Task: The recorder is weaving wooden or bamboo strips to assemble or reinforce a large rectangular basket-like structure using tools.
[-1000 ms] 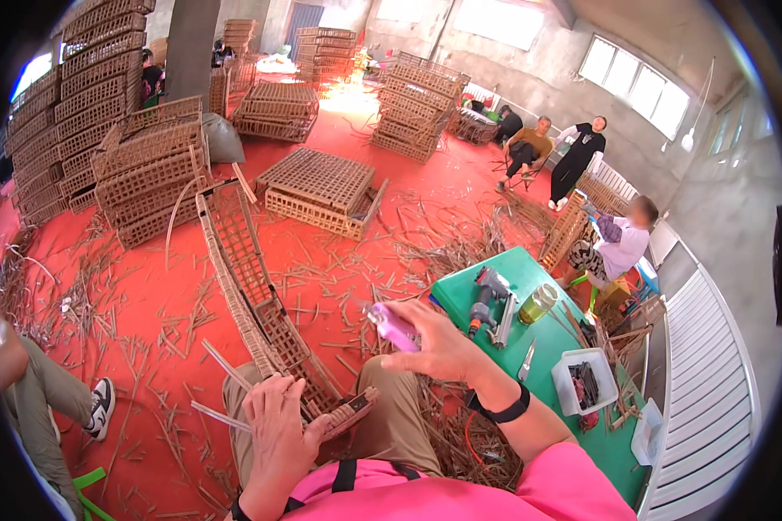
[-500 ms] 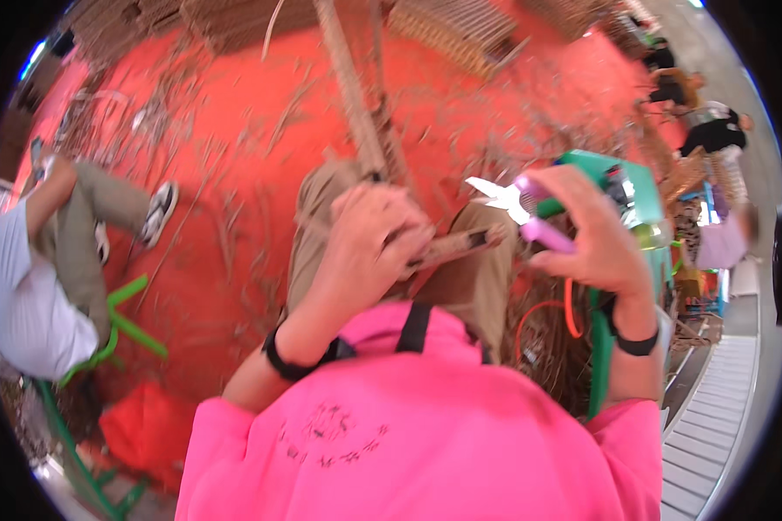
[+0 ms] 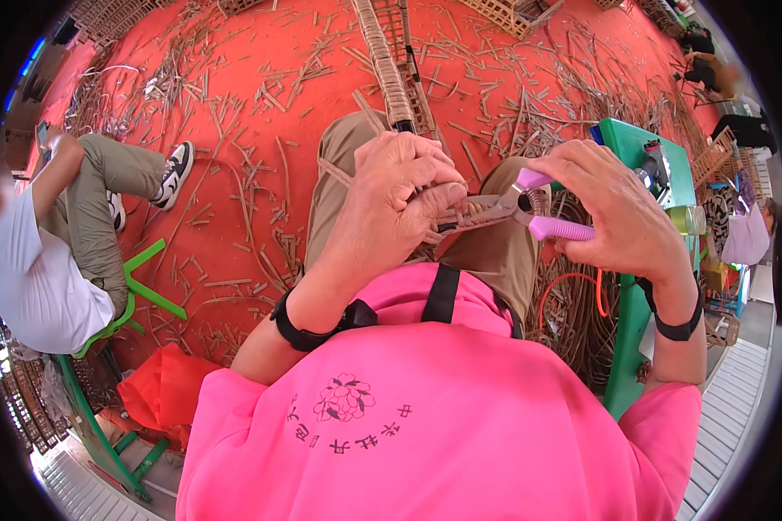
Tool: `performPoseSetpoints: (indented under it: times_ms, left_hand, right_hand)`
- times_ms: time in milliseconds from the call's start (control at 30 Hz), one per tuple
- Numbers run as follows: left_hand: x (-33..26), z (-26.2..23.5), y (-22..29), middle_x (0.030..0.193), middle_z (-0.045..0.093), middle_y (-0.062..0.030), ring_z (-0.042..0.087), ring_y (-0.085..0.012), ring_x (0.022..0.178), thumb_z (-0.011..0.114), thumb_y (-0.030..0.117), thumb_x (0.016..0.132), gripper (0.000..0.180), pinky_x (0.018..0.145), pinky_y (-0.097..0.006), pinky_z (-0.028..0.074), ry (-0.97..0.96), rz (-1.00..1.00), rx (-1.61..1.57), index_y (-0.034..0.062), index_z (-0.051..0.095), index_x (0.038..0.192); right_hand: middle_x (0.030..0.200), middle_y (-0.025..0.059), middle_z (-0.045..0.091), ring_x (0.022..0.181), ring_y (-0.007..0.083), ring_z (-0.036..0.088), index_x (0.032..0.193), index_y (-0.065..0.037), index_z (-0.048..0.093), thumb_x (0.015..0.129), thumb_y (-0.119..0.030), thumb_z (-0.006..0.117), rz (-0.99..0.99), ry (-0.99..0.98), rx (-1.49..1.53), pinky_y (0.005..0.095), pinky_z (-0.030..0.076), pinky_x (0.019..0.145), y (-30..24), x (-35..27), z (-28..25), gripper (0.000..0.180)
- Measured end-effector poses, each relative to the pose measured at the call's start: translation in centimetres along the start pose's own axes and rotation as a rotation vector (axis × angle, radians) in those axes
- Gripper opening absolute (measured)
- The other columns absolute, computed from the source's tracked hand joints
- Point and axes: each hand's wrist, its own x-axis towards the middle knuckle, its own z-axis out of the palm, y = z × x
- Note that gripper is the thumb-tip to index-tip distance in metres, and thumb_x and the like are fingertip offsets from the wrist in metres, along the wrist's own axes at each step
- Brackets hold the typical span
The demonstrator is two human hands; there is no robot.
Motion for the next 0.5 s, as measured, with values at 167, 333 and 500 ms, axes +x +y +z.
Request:
performPoseSetpoints:
  times_ms: [167, 333, 500]
  left_hand:
    - [-0.2, -0.2, 0.0, 0.099, 0.063, -0.0037, 0.059, -0.024, 0.106, 0.071, 0.02, 0.088, 0.011, 0.097, -0.039, 0.039, 0.001, 0.003, 0.013, 0.0084, 0.072, 0.089]
    - [-0.2, -0.3, -0.1, 0.098, 0.063, -0.0019, 0.059, -0.0237, 0.107, 0.072, 0.019, 0.088, 0.01, 0.099, -0.04, 0.037, 0.019, 0.071, 0.001, 0.0091, 0.072, 0.088]
    - [-0.3, -0.3, 0.1, 0.096, 0.064, -0.0008, 0.06, -0.0228, 0.108, 0.073, 0.022, 0.086, 0.012, 0.1, -0.041, 0.036, 0.023, 0.125, 0.067, 0.0096, 0.073, 0.087]
  right_hand:
    - [0.112, 0.0142, 0.055, 0.109, 0.0347, 0.053, 0.127, -0.003, 0.057, 0.062, -0.01, 0.073, 0.003, -0.033, -0.028, 0.042, 0.043, 0.097, -0.2, -0.1, -0.8, 0.068]
    - [0.112, 0.0143, 0.055, 0.109, 0.0349, 0.053, 0.126, -0.003, 0.057, 0.062, -0.01, 0.073, 0.031, -0.057, -0.053, 0.0423, 0.043, 0.097, -0.1, 0.0, -0.6, 0.067]
    - [0.102, 0.0131, 0.055, 0.101, 0.0337, 0.054, 0.116, -0.004, 0.059, 0.066, -0.011, 0.07, -0.089, 0.021, -0.017, 0.0416, 0.043, 0.091, 0.1, 0.8, 0.5, 0.051]
